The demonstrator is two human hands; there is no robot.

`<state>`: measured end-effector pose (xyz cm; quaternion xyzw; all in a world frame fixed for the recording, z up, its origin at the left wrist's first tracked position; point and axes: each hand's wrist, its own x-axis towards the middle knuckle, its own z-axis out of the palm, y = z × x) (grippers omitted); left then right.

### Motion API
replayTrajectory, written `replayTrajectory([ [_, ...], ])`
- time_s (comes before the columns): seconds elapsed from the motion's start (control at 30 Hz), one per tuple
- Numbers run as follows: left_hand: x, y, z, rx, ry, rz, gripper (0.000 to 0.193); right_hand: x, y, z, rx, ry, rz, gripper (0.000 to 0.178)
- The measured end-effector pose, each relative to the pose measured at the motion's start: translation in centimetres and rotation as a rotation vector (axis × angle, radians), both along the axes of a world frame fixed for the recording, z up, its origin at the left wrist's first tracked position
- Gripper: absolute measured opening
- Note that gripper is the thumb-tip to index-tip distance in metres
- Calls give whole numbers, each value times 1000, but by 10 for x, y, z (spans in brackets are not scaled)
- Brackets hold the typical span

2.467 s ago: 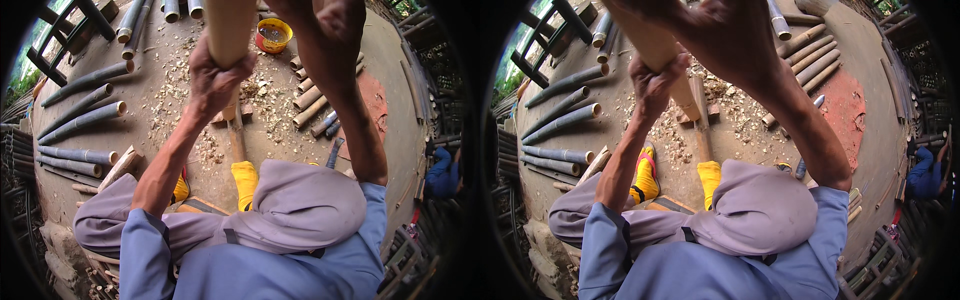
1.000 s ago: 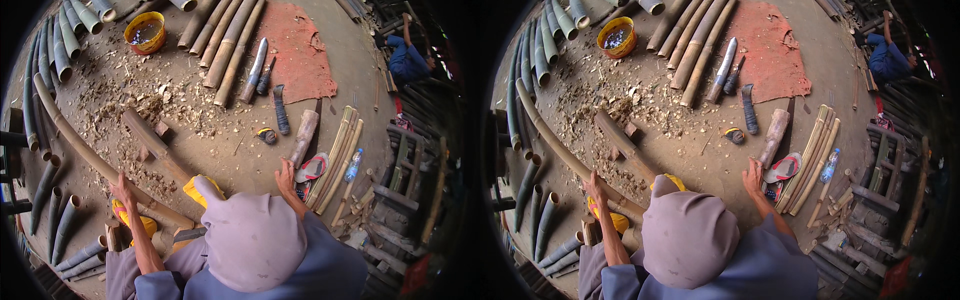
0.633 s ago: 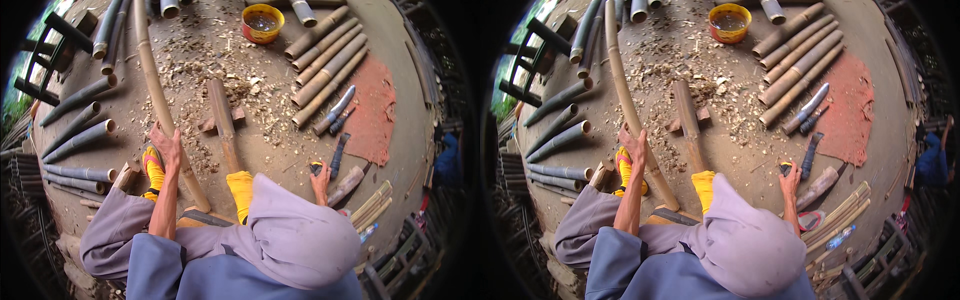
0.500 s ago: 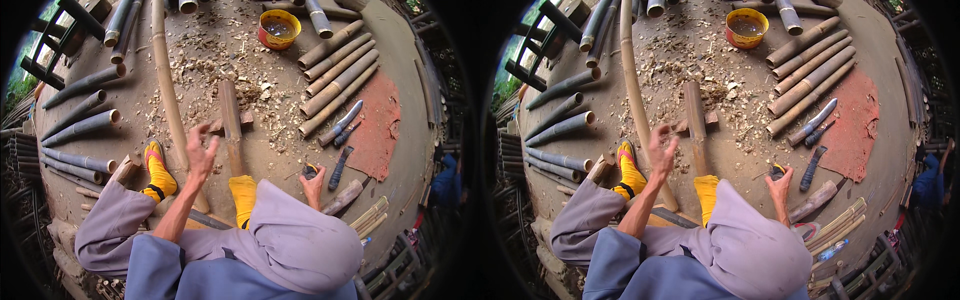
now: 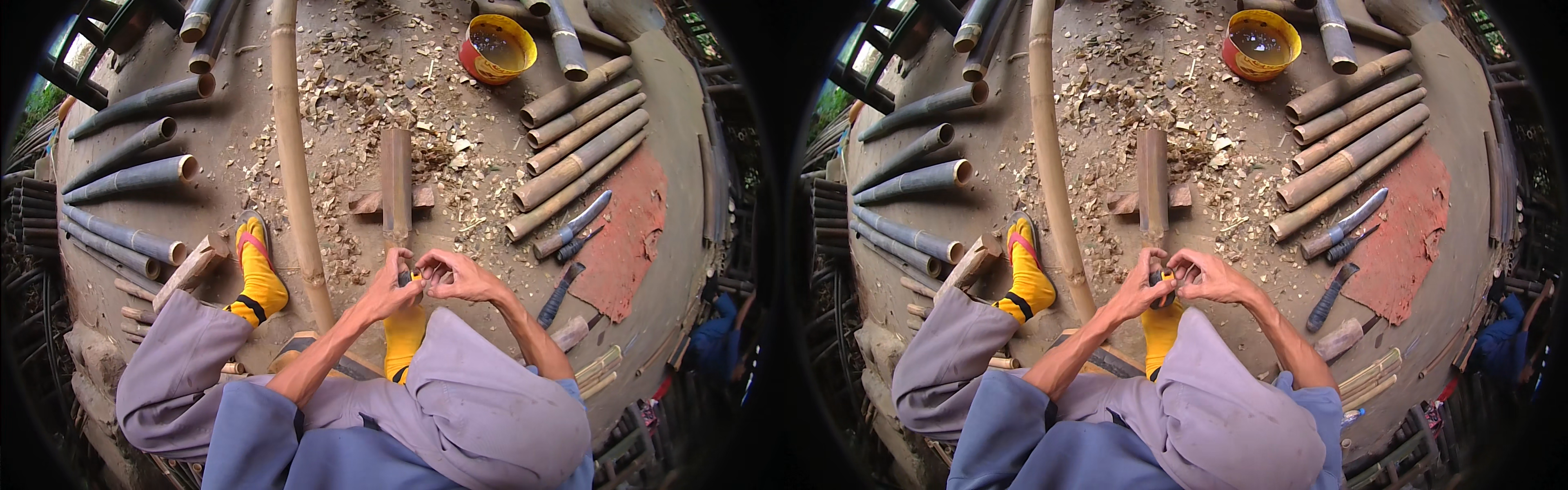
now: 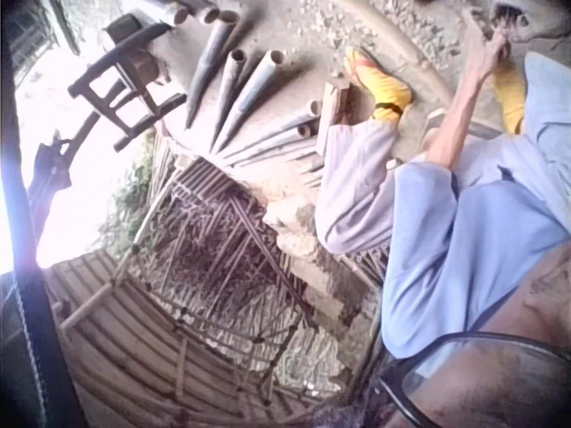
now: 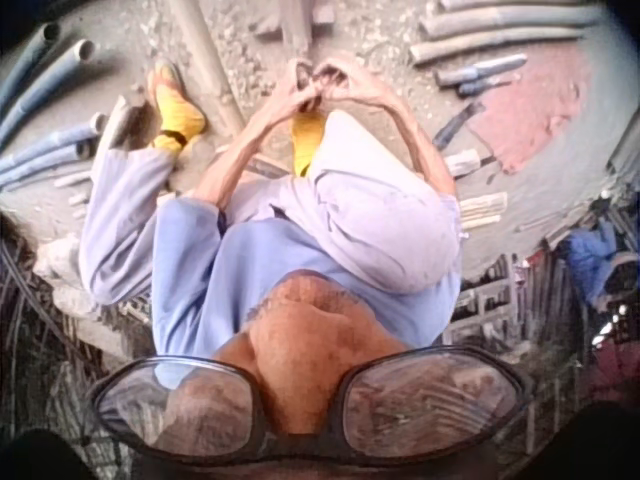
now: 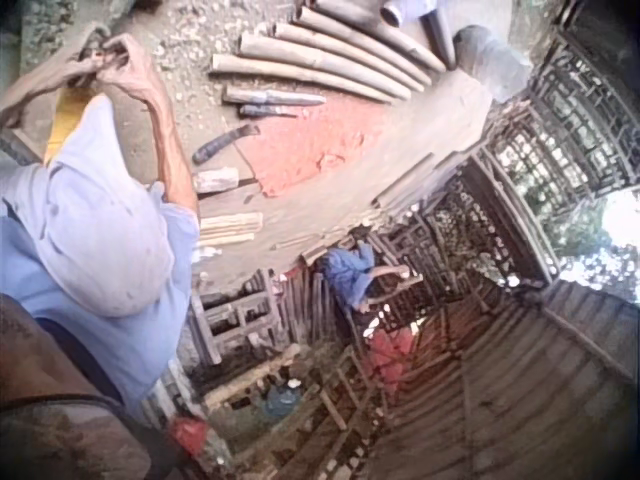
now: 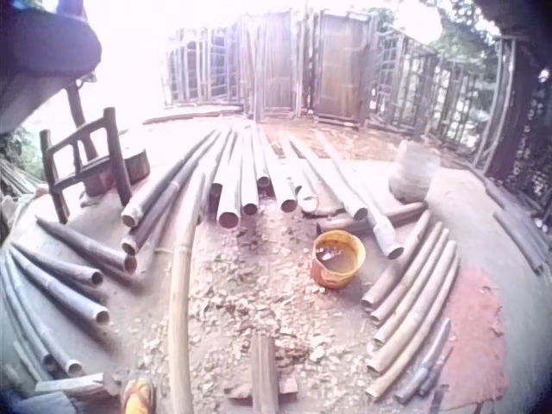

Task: The person measures and cuts bamboo poles using a tape measure, a hand saw, and a large blade.

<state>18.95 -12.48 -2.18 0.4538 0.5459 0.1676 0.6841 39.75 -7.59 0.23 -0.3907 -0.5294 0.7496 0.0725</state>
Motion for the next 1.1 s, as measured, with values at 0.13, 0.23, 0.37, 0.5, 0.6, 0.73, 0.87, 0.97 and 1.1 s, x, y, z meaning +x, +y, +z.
replayTrajectory([
  [0.13,0,-4,8,48,-136,28,55,-13,16,-26,-273,174,54,28],
  [0.23,4,-13,-6,61,-140,210,38,-21,32,-31,-526,240,-98,23],
  [0.37,1,-28,-20,-374,-230,387,26,-34,118,-28,-220,114,-630,15],
  [0.5,18,-23,-2,-649,-348,537,30,-57,179,-49,156,-98,-661,16],
  [0.6,24,-8,3,-769,-350,592,35,-75,182,-72,515,-302,-631,21],
  [0.73,15,-6,-8,-881,-258,540,41,-80,179,-66,567,-334,-529,20],
  [0.87,14,-10,-9,-934,-226,582,41,-75,178,-69,624,-317,-463,19],
  [0.97,10,-11,-15,-934,-220,505,42,-74,170,-72,649,-309,-522,20],
  [1.1,11,-13,-24,-995,-295,560,43,-73,156,-65,514,-271,-598,28],
])
